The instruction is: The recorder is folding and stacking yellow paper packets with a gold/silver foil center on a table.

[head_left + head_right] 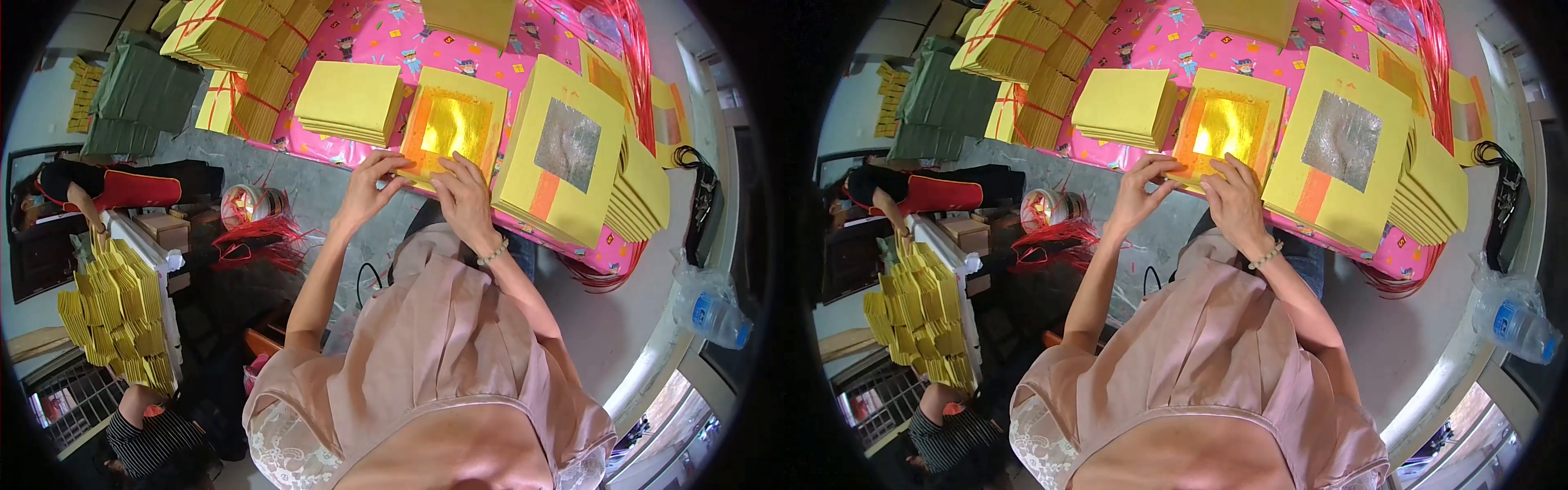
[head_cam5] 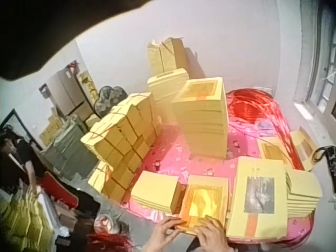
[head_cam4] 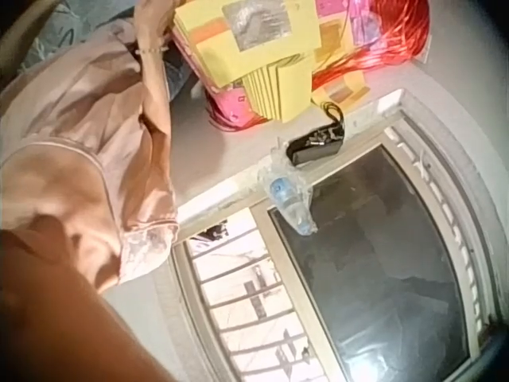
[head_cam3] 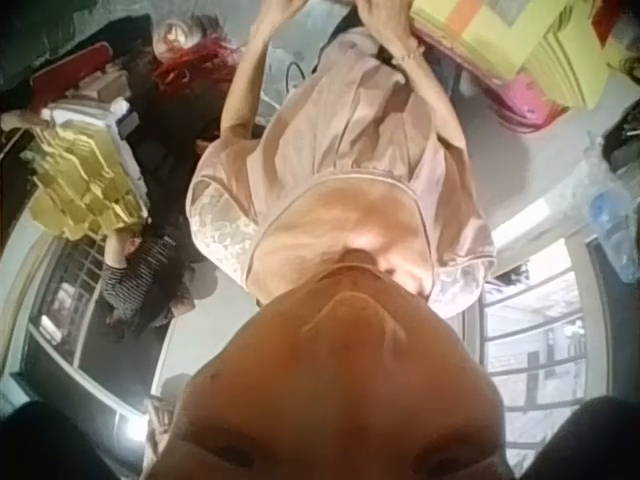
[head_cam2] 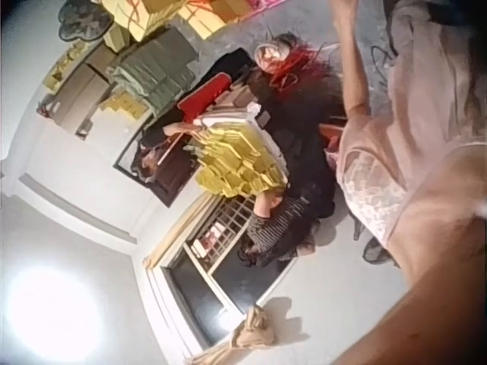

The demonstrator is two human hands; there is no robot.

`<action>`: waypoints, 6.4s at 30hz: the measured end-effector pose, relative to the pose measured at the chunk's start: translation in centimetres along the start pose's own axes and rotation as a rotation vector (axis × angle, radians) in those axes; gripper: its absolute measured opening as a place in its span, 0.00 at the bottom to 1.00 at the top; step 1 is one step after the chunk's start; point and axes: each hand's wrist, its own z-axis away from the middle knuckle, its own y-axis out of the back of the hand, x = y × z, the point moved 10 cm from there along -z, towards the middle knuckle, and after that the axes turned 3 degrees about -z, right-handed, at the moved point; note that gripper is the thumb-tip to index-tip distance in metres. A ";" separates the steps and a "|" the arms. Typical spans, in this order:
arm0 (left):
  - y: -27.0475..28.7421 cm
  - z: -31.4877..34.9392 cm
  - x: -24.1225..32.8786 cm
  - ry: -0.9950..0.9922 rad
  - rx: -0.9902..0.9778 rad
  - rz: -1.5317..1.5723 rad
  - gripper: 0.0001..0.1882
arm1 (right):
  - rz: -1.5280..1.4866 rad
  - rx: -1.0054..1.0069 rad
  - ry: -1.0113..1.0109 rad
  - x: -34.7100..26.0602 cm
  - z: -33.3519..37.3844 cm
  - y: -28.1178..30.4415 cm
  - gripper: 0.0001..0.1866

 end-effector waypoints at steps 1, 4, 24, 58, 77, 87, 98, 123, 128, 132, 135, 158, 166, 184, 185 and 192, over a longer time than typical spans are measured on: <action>-0.1 -0.1 -0.1 0.002 -0.012 -0.006 0.15 | -0.001 0.001 -0.009 0.0 0.0 0.1 0.08; -0.1 -0.1 -0.2 -0.005 -0.022 -0.011 0.15 | -0.008 0.013 -0.022 0.2 -0.1 0.0 0.08; 0.1 -0.6 1.9 -0.022 -0.081 -0.075 0.16 | 0.030 0.042 -0.014 -0.1 -0.3 0.2 0.09; -7.6 -18.0 2.7 -0.026 -1.239 -0.277 0.19 | 0.359 0.208 0.039 -2.1 -4.5 0.1 0.33; -9.4 -24.4 -2.3 -0.134 -0.940 -0.600 0.26 | 0.404 0.198 -0.126 2.8 -8.7 -1.3 0.33; -10.2 -24.9 -1.4 -0.175 -0.920 -0.526 0.21 | 0.417 0.201 -0.156 2.6 -9.2 -0.8 0.33; -10.5 -26.1 -3.1 -0.110 -0.938 -0.397 0.15 | 0.396 0.219 -0.160 2.4 -9.4 -0.6 0.33; -10.6 -26.0 -2.1 -0.127 -0.972 -0.439 0.14 | 0.399 0.237 -0.164 2.5 -9.6 -0.5 0.33; -10.8 -26.1 -1.4 -0.129 -0.861 -0.511 0.18 | 0.442 0.224 -0.177 2.8 -9.4 -0.9 0.32; -10.8 -26.4 -1.6 -0.163 -0.820 -0.590 0.18 | 0.456 0.194 -0.178 2.9 -9.4 -1.2 0.32; -10.8 -26.8 -2.5 -0.163 -0.793 -0.568 0.19 | 0.447 0.164 -0.192 3.1 -9.3 -1.6 0.33; -11.5 -27.2 -2.7 -0.119 -0.816 -0.655 0.21 | 0.424 -0.005 -0.109 2.5 -8.2 -3.4 0.41; -11.1 -27.2 -2.8 -0.082 -0.817 -0.679 0.21 | 0.366 0.015 -0.299 4.2 -5.8 -2.1 0.51; -11.3 -27.0 -3.0 -0.041 -0.823 -0.736 0.20 | 0.323 -0.033 -0.168 1.5 -5.6 -3.0 0.45; -11.1 -27.2 -3.2 -0.040 -0.820 -0.739 0.20 | 0.322 -0.032 -0.164 1.7 -5.4 -2.7 0.45; -11.5 -27.2 -2.4 -0.030 -0.843 -0.790 0.19 | 0.334 0.007 -0.316 3.3 -3.7 -0.9 0.50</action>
